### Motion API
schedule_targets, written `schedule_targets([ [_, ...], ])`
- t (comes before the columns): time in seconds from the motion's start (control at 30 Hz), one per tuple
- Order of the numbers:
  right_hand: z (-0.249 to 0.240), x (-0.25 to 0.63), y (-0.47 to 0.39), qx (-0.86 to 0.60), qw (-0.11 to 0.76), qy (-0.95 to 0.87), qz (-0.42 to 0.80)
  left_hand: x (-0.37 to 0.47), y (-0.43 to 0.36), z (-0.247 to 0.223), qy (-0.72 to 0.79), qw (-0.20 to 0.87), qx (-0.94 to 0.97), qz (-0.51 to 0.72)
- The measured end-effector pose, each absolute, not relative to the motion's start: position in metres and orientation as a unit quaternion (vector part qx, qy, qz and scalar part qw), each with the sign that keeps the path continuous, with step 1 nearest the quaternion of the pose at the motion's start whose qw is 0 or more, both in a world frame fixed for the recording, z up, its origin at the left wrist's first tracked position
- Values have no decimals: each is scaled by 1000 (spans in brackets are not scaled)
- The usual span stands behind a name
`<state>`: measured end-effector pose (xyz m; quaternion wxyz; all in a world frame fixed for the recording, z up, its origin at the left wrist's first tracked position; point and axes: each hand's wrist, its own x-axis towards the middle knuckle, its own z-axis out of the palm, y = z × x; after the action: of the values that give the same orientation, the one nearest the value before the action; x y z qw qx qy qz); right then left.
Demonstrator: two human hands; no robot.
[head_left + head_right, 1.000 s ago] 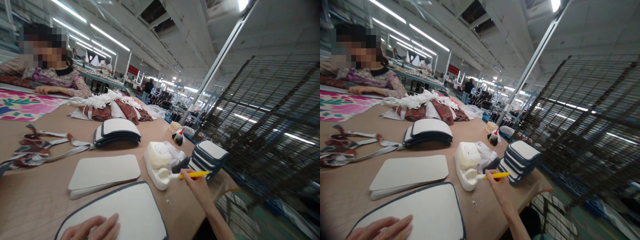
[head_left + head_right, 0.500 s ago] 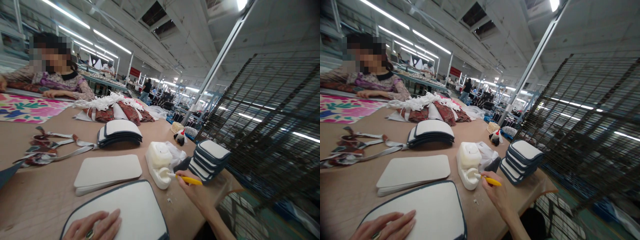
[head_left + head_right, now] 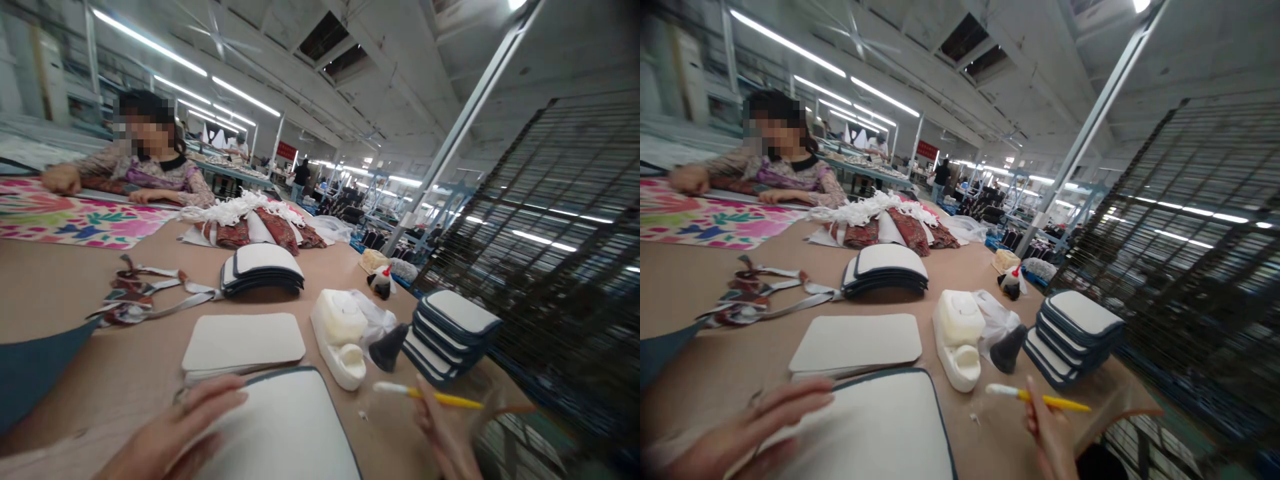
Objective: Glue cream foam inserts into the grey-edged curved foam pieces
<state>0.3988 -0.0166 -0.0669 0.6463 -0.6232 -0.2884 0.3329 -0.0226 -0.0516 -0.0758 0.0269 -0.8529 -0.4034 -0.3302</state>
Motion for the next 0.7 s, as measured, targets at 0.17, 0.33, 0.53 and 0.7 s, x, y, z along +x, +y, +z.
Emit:
schedule_targets([
  [0.17, -18, 366, 9, -557, 642, -378, 368, -54, -8, -66, -461, -37, -855, -235],
  [0.33, 24, 238, 72, -474, 479, -593, 441, -53, -1, -78, -452, -57, -875, -167],
  [0.53, 2, 128, 121, -416, 320, -737, 425, -53, 6, -124, -468, 1, -868, -170],
  [0.7, -31, 85, 141, -380, 278, -763, 443, -53, 12, -145, -463, 21, -866, -189],
])
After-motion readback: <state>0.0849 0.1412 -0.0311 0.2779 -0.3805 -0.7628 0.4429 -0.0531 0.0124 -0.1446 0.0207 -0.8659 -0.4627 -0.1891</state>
